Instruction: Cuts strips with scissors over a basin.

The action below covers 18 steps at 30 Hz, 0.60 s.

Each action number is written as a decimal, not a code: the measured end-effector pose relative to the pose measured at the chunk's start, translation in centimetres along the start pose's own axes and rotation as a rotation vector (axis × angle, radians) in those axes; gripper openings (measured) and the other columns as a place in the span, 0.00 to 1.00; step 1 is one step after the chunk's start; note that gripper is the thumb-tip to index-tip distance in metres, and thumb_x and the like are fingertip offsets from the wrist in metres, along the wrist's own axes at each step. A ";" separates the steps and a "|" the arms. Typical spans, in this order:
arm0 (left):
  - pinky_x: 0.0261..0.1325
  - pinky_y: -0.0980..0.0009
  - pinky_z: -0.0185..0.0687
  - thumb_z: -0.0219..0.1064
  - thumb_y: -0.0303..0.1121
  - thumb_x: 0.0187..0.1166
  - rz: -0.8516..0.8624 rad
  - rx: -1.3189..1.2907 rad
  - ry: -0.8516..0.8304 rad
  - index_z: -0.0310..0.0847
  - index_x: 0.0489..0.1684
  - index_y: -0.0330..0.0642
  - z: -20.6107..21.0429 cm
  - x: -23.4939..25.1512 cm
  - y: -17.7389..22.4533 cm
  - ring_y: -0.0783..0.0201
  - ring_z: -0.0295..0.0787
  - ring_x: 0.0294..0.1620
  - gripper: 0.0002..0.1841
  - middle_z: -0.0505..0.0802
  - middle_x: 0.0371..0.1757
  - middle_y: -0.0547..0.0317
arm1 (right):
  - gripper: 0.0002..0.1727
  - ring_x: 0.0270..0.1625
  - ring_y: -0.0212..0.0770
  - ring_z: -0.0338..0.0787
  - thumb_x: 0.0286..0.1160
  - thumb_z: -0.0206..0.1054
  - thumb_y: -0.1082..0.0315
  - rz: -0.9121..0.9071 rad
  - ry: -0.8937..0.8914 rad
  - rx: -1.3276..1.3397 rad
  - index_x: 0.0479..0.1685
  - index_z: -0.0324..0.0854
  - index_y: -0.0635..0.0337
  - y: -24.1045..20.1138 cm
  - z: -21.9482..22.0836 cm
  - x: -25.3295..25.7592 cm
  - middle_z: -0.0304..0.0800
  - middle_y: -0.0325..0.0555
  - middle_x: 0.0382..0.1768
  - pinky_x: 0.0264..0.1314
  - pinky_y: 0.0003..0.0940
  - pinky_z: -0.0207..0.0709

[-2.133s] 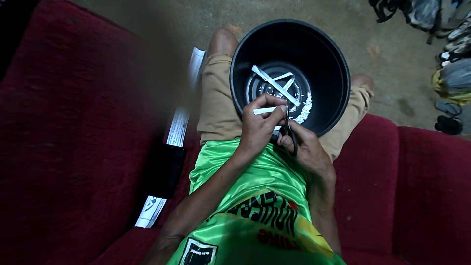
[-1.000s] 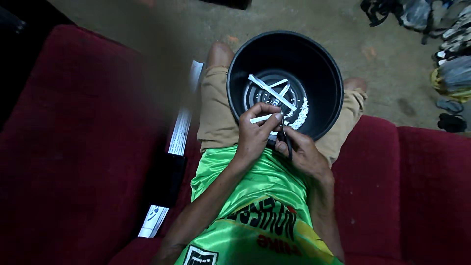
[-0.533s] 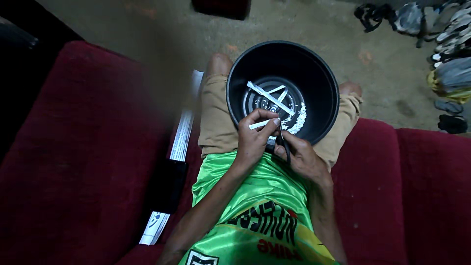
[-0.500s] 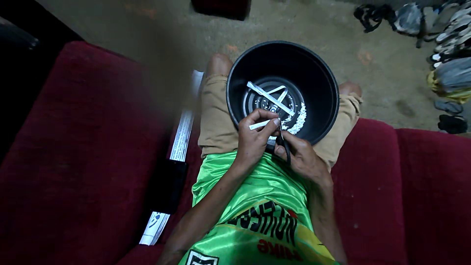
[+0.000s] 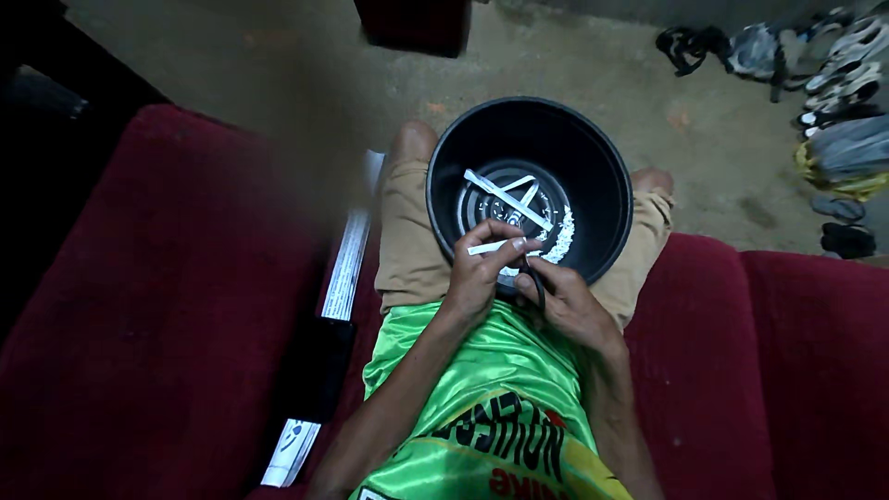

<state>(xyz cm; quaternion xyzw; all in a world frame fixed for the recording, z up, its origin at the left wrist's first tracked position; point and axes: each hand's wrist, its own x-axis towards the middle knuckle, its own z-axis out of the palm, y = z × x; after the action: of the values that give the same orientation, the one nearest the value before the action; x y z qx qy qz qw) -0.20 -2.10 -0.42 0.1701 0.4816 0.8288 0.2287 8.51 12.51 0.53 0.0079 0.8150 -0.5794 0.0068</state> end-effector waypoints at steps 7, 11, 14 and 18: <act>0.53 0.65 0.90 0.70 0.29 0.78 0.064 -0.210 -0.037 0.86 0.44 0.42 -2.0 2.3 0.6 0.62 0.94 0.43 0.04 0.95 0.39 0.52 | 0.27 0.40 0.38 0.95 0.81 0.68 0.55 -0.004 -0.020 0.166 0.73 0.78 0.62 -1.0 -4.1 0.6 0.94 0.42 0.48 0.44 0.36 0.93; 0.45 0.70 0.90 0.68 0.26 0.81 0.265 0.515 0.116 0.86 0.50 0.38 -4.4 4.7 2.3 0.66 0.92 0.41 0.06 0.94 0.44 0.56 | 0.21 0.42 0.40 0.94 0.86 0.62 0.62 -0.086 0.423 -0.536 0.71 0.78 0.63 -0.4 -11.2 1.3 0.93 0.48 0.47 0.46 0.41 0.91; 0.53 0.54 0.88 0.69 0.27 0.80 0.283 0.881 0.179 0.87 0.50 0.38 -5.2 6.6 2.6 0.56 0.91 0.47 0.07 0.92 0.49 0.49 | 0.20 0.57 0.65 0.90 0.86 0.61 0.69 0.053 0.406 -0.967 0.73 0.77 0.67 0.8 -17.0 5.8 0.88 0.66 0.58 0.61 0.67 0.80; 0.55 0.52 0.88 0.67 0.25 0.80 0.221 0.948 0.207 0.88 0.46 0.36 -5.3 8.2 2.4 0.53 0.91 0.47 0.06 0.92 0.45 0.48 | 0.17 0.53 0.67 0.90 0.71 0.75 0.73 0.215 0.008 -1.115 0.59 0.86 0.65 3.4 -20.6 10.8 0.89 0.65 0.53 0.57 0.69 0.81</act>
<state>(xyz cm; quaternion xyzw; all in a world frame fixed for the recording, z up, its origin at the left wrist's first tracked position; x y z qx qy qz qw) -10.24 -2.55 -0.38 0.2221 0.8047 0.5504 -0.0118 -2.27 33.11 3.89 0.0883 0.9922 -0.0575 0.0660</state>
